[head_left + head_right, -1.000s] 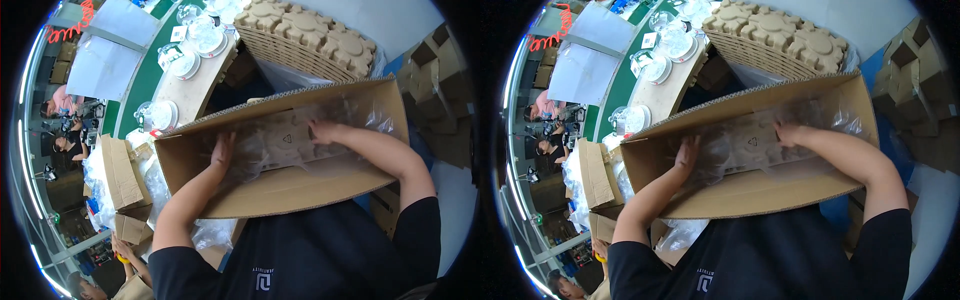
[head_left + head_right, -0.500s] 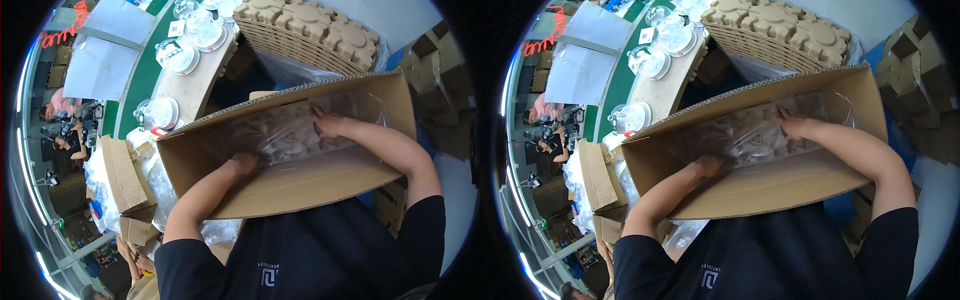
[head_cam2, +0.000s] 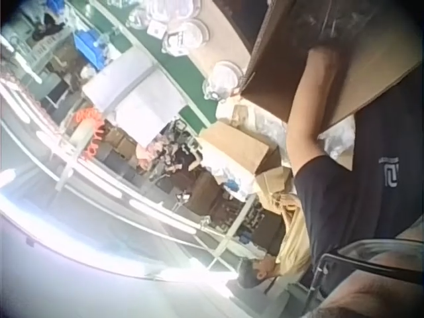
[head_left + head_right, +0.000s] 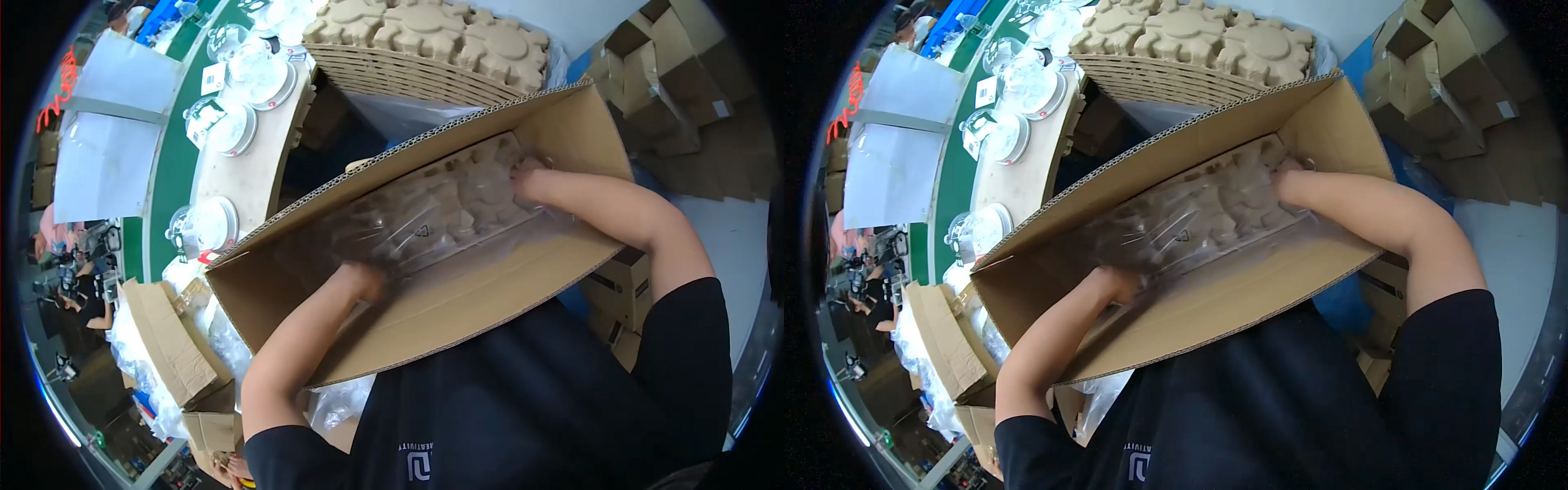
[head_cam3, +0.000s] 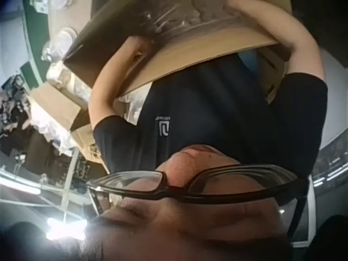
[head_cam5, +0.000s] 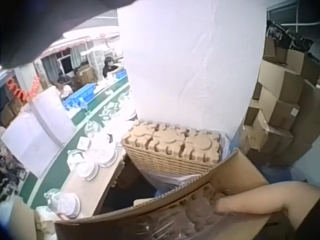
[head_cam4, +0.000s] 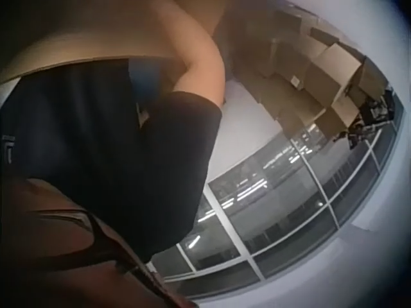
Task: Assemble and package light-up decorative fixtures into boxes with protective inserts.
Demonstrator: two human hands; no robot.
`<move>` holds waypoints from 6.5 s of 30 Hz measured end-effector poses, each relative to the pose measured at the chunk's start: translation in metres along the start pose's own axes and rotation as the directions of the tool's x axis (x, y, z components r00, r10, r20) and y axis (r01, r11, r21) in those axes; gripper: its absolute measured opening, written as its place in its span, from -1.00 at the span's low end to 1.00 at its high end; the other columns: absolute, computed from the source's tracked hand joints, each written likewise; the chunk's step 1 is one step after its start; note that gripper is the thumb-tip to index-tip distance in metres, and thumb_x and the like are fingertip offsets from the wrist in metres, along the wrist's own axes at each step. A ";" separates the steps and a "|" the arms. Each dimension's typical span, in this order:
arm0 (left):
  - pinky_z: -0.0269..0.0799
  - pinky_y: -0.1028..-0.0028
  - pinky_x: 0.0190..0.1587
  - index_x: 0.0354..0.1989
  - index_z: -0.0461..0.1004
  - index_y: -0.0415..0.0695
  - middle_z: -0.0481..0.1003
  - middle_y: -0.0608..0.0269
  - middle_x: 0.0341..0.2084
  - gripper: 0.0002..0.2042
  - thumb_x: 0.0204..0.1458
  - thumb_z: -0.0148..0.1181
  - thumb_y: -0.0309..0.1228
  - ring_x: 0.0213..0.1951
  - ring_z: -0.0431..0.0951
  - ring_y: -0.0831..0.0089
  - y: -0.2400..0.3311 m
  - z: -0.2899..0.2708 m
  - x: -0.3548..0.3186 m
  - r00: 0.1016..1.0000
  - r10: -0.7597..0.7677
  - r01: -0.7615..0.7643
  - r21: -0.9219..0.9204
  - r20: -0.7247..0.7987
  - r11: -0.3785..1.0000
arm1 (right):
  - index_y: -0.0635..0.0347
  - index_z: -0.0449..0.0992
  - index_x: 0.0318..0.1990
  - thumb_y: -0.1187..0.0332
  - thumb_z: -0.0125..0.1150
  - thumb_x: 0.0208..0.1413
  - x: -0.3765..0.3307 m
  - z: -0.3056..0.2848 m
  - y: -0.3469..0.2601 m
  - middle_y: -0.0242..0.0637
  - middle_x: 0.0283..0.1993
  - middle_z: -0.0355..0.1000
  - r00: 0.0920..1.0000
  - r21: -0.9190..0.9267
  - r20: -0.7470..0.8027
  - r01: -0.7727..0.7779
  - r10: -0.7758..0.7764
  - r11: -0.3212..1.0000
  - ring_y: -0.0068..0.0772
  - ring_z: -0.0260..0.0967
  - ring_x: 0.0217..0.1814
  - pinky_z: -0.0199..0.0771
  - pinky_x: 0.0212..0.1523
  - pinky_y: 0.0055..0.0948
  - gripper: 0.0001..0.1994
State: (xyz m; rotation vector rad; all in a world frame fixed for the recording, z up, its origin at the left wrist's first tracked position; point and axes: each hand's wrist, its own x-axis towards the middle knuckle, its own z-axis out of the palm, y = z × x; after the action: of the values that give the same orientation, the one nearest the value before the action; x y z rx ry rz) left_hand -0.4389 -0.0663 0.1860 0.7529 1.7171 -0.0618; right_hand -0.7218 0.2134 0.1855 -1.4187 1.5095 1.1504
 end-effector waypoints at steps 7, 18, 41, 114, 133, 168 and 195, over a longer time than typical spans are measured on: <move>0.47 0.15 0.05 0.07 0.52 -0.26 0.56 -0.17 -0.03 -0.59 0.00 0.04 -0.46 -0.01 0.57 -0.01 -0.007 0.064 0.061 0.992 -0.075 0.011 -0.523 -0.102 0.852 | 0.20 0.18 0.38 0.24 0.22 0.10 0.040 -0.032 0.019 -0.02 0.24 0.41 0.981 0.486 -0.154 -0.028 0.117 0.874 0.02 0.33 0.31 0.36 0.28 -0.11 -0.32; 0.47 0.16 0.07 0.19 0.48 0.02 0.54 -0.02 0.06 -0.60 0.14 0.07 -0.39 0.09 0.53 0.12 -0.088 0.072 0.029 0.929 -0.354 0.158 -0.745 -0.111 0.648 | 0.52 0.37 0.18 0.38 0.24 0.03 0.008 -0.037 0.003 0.08 0.12 0.50 0.837 0.484 -0.255 -0.322 0.483 0.814 -0.12 0.52 0.14 0.55 0.04 -0.18 -0.44; 0.24 0.15 0.34 0.29 0.36 -0.15 0.34 -0.03 0.29 -0.46 0.11 0.14 -0.27 0.29 0.37 0.09 -0.018 0.028 0.003 0.663 -0.452 0.345 -0.293 -0.596 0.892 | -0.03 0.68 -0.02 0.23 0.30 0.10 0.049 0.007 -0.049 -0.27 0.01 0.60 0.986 0.084 -0.108 0.138 -0.129 0.987 -0.20 0.54 0.08 0.53 0.02 -0.12 -0.71; 0.03 -0.08 0.37 0.44 0.12 -0.09 0.08 0.01 0.43 -0.27 0.21 -0.03 0.13 0.43 0.09 0.03 0.002 0.011 -0.003 0.721 -0.580 0.430 -0.410 -0.379 0.804 | 0.23 0.57 -0.13 0.15 0.46 -0.06 0.065 -0.064 -0.064 -0.03 -0.13 0.56 0.445 0.101 -0.867 0.597 -0.224 0.796 0.02 0.51 0.03 0.48 0.05 -0.06 -0.59; 0.05 -0.08 0.39 0.46 -0.06 -0.29 -0.05 -0.18 0.45 -0.14 0.18 0.06 0.08 0.46 -0.03 -0.08 -0.007 0.022 0.014 0.617 -0.746 0.583 -0.491 -0.249 0.647 | 0.20 0.55 -0.08 -0.06 0.18 0.21 0.064 -0.047 -0.042 -0.09 -0.14 0.57 0.874 0.926 0.021 0.167 -0.486 0.340 -0.03 0.54 -0.17 0.51 -0.11 -0.09 -0.54; -0.19 -0.21 0.40 0.46 0.09 -0.02 0.08 0.16 0.43 -0.43 0.25 -0.15 -0.22 0.45 0.01 0.18 -0.035 0.086 0.007 0.526 -0.847 0.814 -0.241 -0.079 0.528 | 0.26 0.61 -0.18 0.23 0.26 0.06 0.036 -0.035 0.031 -0.02 -0.09 0.57 0.889 0.298 -0.452 0.079 0.068 0.951 0.01 0.54 0.02 0.50 0.08 -0.07 -0.71; 0.45 0.50 -0.17 0.08 0.48 -0.24 0.58 0.26 -0.23 -0.72 0.27 0.01 -0.42 -0.17 0.54 0.56 -0.118 0.048 -0.369 0.106 -0.938 -0.283 -0.914 -0.329 0.289 | 0.16 0.14 0.43 0.49 0.22 0.10 -0.213 -0.071 0.057 -0.13 0.52 0.02 0.198 0.638 -0.762 0.068 0.617 0.767 -0.07 -0.10 0.58 -0.09 0.54 -0.15 -0.30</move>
State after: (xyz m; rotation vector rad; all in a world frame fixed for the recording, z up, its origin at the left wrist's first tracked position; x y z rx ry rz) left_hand -0.4244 -0.3445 0.4592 -1.0371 2.6454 1.1576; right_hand -0.7526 0.2125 0.4144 -1.4322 2.8066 -0.3373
